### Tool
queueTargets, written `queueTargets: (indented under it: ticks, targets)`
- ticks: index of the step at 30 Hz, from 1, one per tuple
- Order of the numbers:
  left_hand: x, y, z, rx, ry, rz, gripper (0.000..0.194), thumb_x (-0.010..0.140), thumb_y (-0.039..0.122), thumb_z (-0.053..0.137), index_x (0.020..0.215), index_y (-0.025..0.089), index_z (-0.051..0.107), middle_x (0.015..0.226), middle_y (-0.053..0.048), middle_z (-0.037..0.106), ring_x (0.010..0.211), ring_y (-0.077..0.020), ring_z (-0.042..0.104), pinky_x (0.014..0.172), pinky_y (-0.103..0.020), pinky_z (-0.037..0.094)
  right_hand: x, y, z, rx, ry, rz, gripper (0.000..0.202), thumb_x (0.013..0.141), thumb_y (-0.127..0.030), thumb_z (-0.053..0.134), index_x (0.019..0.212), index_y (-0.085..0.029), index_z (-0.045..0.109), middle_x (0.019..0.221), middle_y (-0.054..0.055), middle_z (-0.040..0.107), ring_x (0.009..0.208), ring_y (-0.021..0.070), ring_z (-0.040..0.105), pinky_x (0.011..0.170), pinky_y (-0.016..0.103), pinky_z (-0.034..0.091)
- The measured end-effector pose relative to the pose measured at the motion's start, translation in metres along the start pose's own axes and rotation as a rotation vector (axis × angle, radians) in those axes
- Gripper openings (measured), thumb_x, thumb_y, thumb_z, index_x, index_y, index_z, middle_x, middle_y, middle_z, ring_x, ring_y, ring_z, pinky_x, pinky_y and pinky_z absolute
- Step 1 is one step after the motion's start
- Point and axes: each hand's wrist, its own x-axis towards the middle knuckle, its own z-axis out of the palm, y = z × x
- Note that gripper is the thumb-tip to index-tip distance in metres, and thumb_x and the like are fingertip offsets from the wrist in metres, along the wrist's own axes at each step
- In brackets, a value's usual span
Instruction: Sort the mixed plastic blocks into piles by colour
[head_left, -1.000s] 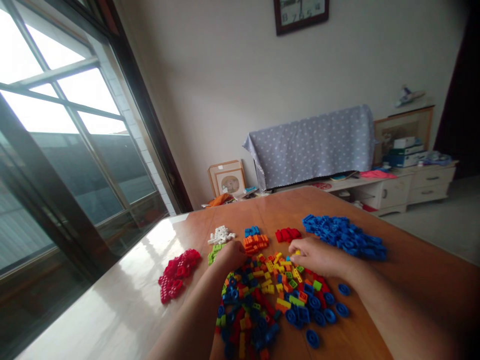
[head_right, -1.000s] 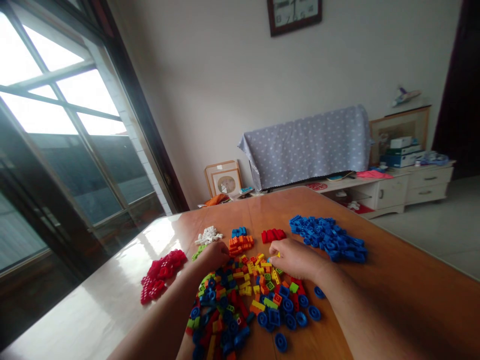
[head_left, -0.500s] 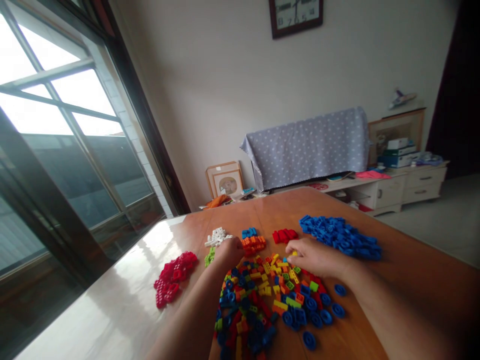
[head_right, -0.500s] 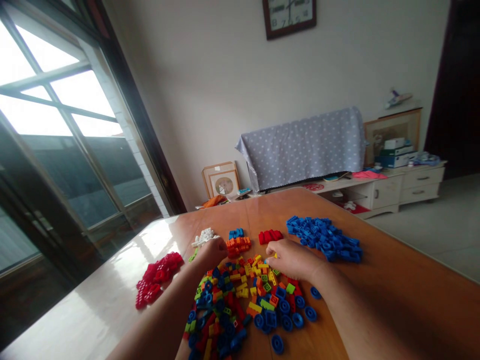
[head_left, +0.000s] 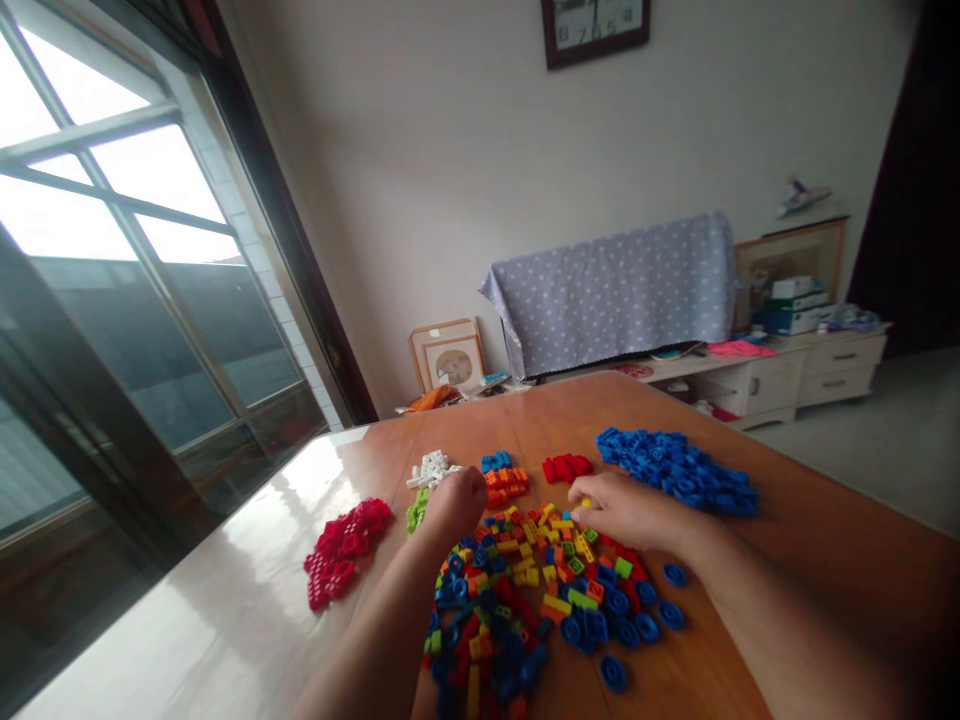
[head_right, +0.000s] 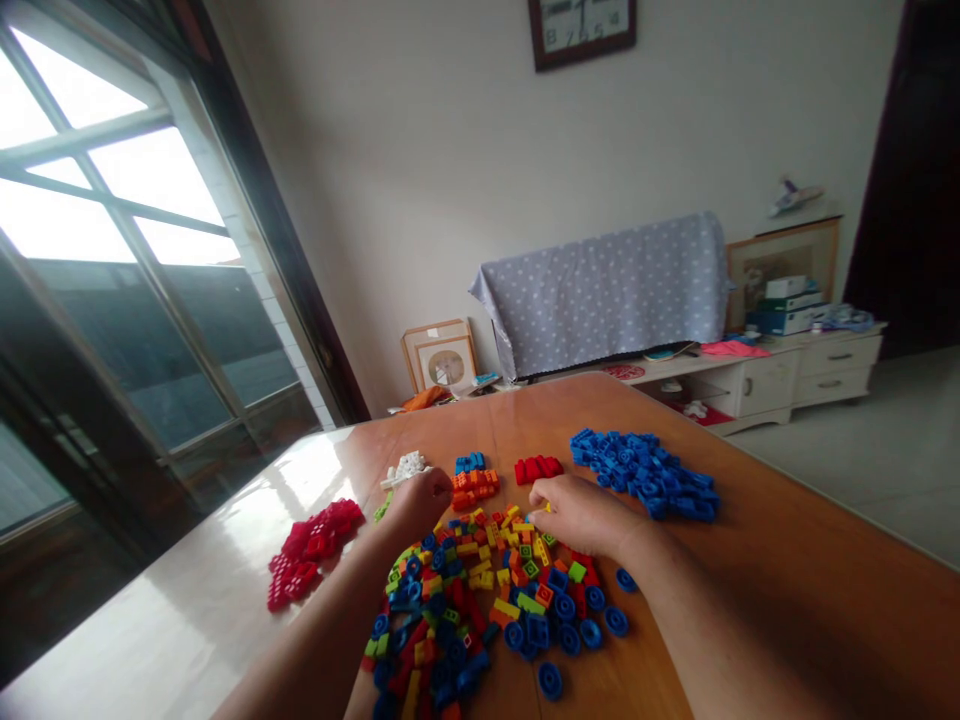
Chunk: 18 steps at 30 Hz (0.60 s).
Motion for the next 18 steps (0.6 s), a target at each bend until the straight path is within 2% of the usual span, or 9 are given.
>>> queueTargets:
  ticks: [5,9,11,13,18]
  targets:
    - [-0.019,0.001,-0.013,-0.05,0.001,0.018,0.018,0.085,0.025,0.053,0.09,0.024,0.069,0.086,0.0,0.071,0.077,-0.0149,0.063,0.067,-0.022,0.042,0.0,-0.001,0.001,0.004,-0.02,0.004,0.026,0.086,-0.033,0.06,0.105,-0.022,0.073,0.095,0.005,0.074,0.085,0.0207,0.066,0.07,0.026,0.042]
    - [-0.046,0.005,-0.028,-0.064,-0.082,-0.014,0.021,0.09,0.031,0.05,0.095,0.024,0.07,0.087,-0.001,0.072,0.076,-0.0156,0.063,0.066,-0.022,0.042,-0.002,-0.005,0.001,-0.009,-0.037,0.0,0.024,0.085,-0.026,0.057,0.102,-0.022,0.073,0.083,0.002,0.073,0.073,0.0173,0.063,0.061,0.024,0.036]
    - [-0.06,0.009,-0.036,-0.047,-0.102,-0.026,0.02,0.089,0.032,0.053,0.099,0.025,0.069,0.093,-0.001,0.073,0.082,-0.0171,0.064,0.069,-0.023,0.043,-0.003,-0.007,0.001,-0.023,-0.041,0.002,0.024,0.084,-0.023,0.056,0.1,-0.022,0.073,0.08,0.002,0.072,0.071,0.0166,0.062,0.059,0.024,0.034]
    - [-0.072,0.014,-0.041,-0.051,-0.114,0.023,0.021,0.089,0.032,0.054,0.103,0.024,0.068,0.103,-0.003,0.072,0.091,-0.0184,0.065,0.076,-0.024,0.044,-0.004,-0.009,0.001,-0.048,-0.052,0.009,0.022,0.082,-0.021,0.057,0.096,-0.022,0.074,0.08,0.002,0.072,0.071,0.0166,0.062,0.06,0.024,0.034]
    - [-0.086,0.021,-0.04,-0.038,-0.168,0.122,0.022,0.088,0.03,0.055,0.106,0.025,0.067,0.11,-0.005,0.068,0.103,-0.0224,0.062,0.085,-0.028,0.045,-0.005,-0.019,0.005,-0.116,-0.101,-0.028,0.018,0.08,-0.02,0.058,0.088,-0.022,0.074,0.087,0.003,0.074,0.078,0.0181,0.064,0.065,0.025,0.037]
